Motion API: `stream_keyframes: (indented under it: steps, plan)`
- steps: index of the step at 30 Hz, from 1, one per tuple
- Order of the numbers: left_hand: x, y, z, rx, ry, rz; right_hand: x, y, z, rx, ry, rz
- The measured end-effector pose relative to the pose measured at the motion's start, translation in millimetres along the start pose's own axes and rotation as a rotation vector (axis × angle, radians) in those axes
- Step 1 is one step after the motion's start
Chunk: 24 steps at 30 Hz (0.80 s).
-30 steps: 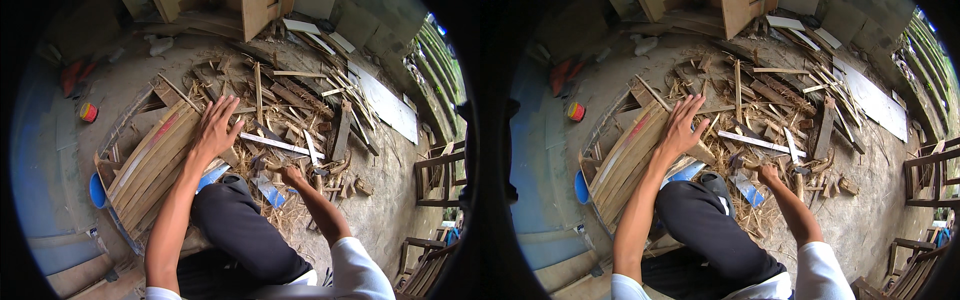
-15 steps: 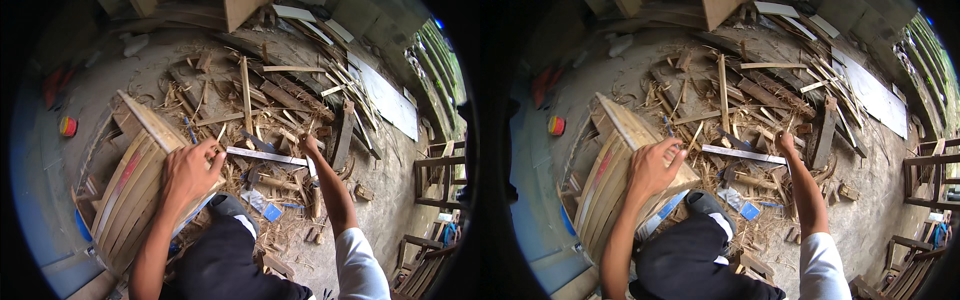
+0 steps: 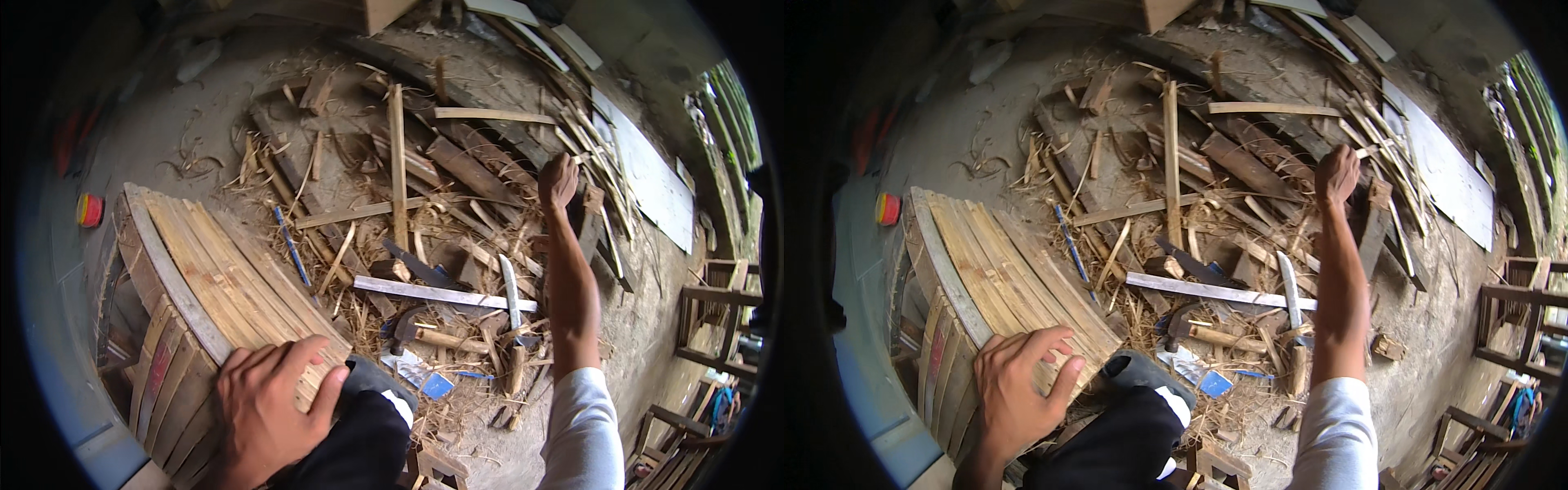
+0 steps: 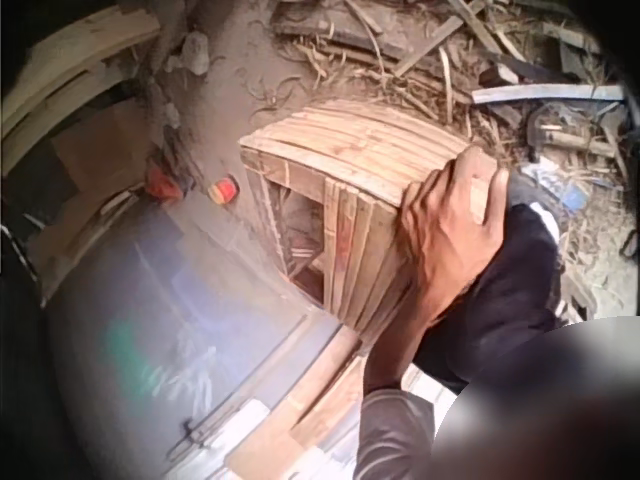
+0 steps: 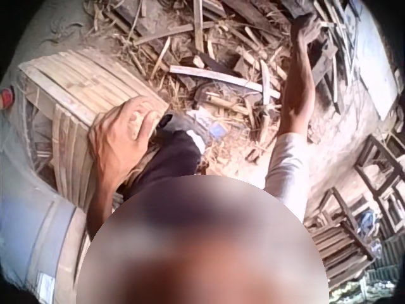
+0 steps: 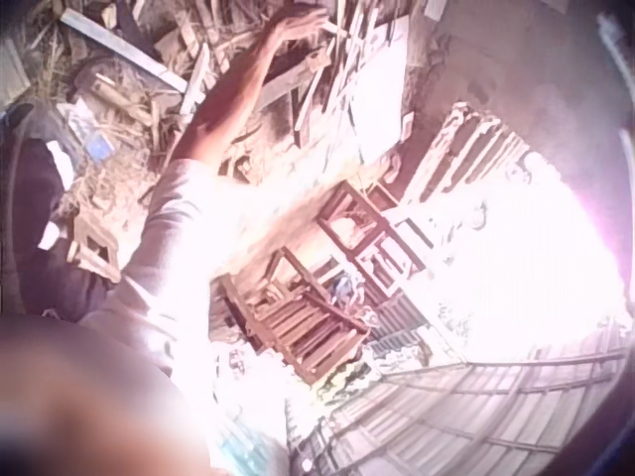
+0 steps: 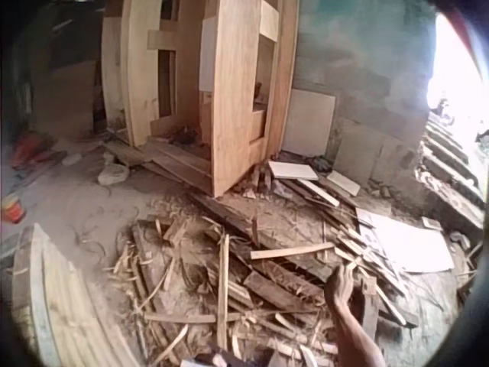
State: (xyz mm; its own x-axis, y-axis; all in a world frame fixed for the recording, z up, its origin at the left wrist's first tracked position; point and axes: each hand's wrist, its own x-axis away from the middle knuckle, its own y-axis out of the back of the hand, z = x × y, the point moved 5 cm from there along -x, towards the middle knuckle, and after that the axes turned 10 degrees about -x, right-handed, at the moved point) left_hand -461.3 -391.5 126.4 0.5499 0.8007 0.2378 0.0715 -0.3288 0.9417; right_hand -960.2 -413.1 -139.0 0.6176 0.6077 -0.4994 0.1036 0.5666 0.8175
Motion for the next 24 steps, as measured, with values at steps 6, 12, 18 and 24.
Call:
stream_keyframes:
  steps: [6,12,18,24]
  plan:
    - [-2,1,-6,-0.072,-0.022,-0.002,-8,-79,123,0.037,0.419,0.428]
    - [-5,3,-7,-0.108,-0.028,-0.003,-12,-126,187,0.16,0.307,0.627]
    - [-1,1,-1,-0.061,0.015,0.021,6,-82,194,0.079,0.723,0.293]
    - [6,1,3,-0.083,0.013,0.032,35,18,237,-0.209,0.932,0.417]
